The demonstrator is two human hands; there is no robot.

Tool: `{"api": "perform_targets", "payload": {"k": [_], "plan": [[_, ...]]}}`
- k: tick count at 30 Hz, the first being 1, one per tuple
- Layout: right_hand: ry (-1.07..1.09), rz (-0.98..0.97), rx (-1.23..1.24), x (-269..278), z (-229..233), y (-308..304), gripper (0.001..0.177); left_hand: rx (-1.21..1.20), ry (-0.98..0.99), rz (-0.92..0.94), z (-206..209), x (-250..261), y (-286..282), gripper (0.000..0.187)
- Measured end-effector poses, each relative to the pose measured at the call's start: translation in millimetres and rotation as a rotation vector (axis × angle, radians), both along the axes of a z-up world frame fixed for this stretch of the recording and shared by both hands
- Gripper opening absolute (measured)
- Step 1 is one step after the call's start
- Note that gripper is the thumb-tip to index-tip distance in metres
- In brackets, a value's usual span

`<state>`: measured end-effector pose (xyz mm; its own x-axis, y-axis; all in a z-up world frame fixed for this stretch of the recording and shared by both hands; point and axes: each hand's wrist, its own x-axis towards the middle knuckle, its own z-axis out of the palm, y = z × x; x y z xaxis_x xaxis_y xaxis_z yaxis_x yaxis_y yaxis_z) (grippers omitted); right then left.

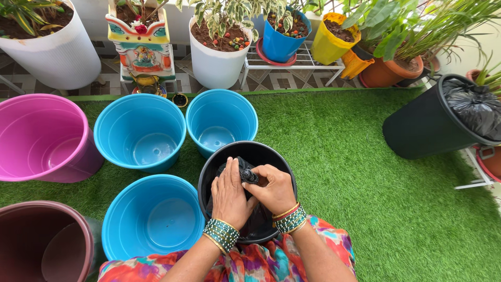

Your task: The person ties a black plastic bag inside a black bucket, then lifts the tied bag and places it into a larger black container. The person adjusts the bag inside the container.

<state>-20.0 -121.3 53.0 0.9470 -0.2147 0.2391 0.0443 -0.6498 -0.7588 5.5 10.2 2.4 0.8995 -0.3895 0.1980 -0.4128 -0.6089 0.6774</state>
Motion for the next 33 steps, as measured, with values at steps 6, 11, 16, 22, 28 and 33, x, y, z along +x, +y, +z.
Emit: {"api": "perform_targets", "payload": {"k": [6,11,16,22,28,33], "plan": [[0.014,0.002,0.03,3.5,1.4,4.3,0.025,0.002,0.043,0.003,1.6,4.1,1.7,0.11],[0.015,0.005,-0.003,-1.8,6.8,4.5,0.025,-0.007,0.041,-0.024,4.0,2.2,2.2,0.11],[0.002,0.0,-0.03,-11.5,14.8,3.6,0.023,-0.047,0.026,-0.05,9.9,-5.3,2.7,0.107],[-0.023,-0.009,-0.043,-31.1,18.6,7.3,0.021,-0.128,0.02,-0.097,16.9,-19.3,8.1,0.102],[-0.106,0.044,-0.06,-41.1,15.5,5.9,0.022,-0.239,-0.031,-0.124,26.0,-23.9,17.7,0.1],[-0.031,0.116,0.028,-49.8,-19.1,-10.4,0.024,-0.259,-0.026,-0.121,-9.2,-28.4,19.7,0.096]]}}
